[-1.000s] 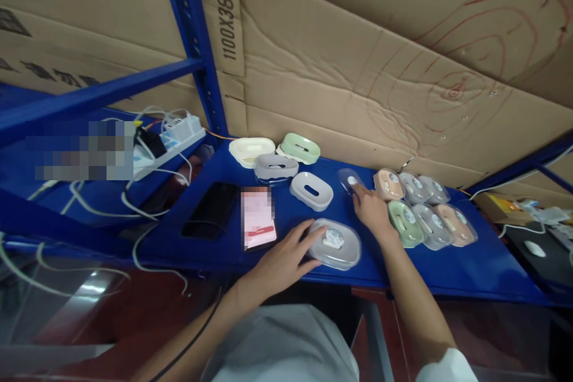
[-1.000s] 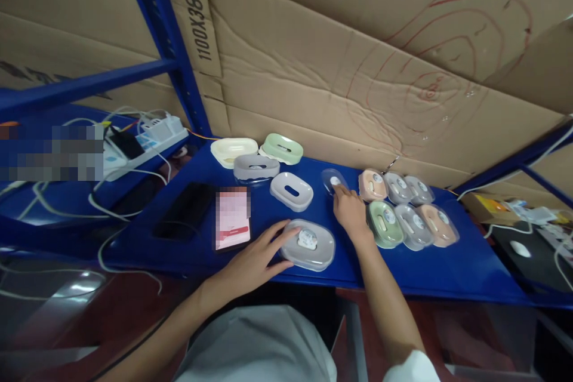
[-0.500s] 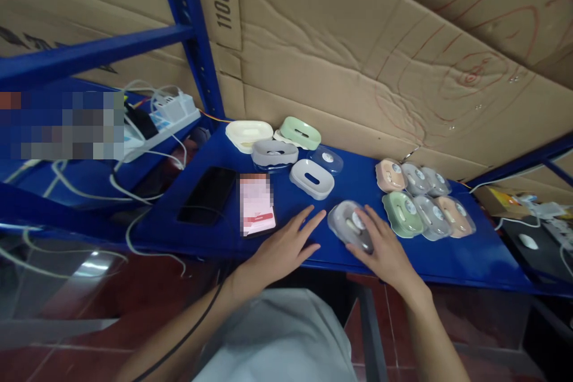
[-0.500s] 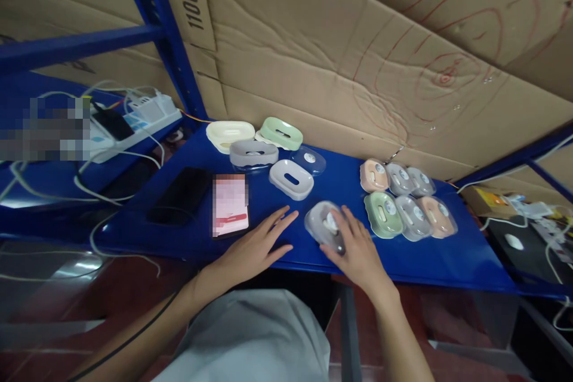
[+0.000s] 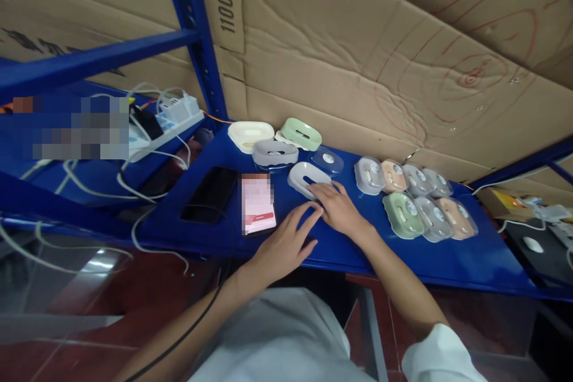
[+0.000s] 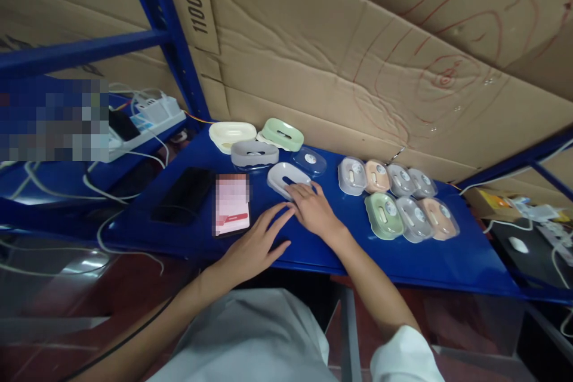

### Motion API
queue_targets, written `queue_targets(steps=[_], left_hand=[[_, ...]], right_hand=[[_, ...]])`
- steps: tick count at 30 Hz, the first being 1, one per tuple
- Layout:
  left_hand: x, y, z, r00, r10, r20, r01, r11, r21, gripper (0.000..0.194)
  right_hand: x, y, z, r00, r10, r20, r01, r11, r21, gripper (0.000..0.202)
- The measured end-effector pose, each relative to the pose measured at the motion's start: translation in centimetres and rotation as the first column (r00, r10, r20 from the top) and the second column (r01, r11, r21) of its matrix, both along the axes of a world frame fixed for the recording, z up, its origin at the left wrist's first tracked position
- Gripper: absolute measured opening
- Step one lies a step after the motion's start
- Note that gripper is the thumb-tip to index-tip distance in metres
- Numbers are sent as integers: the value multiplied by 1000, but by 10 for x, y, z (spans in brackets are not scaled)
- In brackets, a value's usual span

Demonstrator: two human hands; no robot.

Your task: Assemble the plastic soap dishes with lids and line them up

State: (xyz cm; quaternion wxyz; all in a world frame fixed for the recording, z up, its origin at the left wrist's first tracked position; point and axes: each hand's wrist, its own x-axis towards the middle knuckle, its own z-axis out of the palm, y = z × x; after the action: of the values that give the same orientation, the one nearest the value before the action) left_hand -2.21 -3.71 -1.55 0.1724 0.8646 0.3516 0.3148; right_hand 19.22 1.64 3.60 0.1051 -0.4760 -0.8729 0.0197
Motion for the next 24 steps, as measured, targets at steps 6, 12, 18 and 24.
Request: queue_targets(steps=[6, 12, 18, 24], left_hand=[[3, 1, 1, 993, 28, -116, -14, 993, 116, 55], [2, -1, 8, 975, -9, -222, 31, 995, 93, 49], [1, -2, 11, 966, -15, -257, 49, 991, 125, 46], [2, -2, 10, 966, -32, -256, 66, 990, 125, 41]], right_hand=[[23, 5, 27, 980, -44, -192, 44, 999, -2, 36], [-2, 76, 22, 996, -87, 32, 85, 994, 74, 46], [-46, 119, 13, 972, -199, 124, 180, 972, 149, 56], [-52, 119, 20, 945, -286, 158, 244, 939, 242, 58]])
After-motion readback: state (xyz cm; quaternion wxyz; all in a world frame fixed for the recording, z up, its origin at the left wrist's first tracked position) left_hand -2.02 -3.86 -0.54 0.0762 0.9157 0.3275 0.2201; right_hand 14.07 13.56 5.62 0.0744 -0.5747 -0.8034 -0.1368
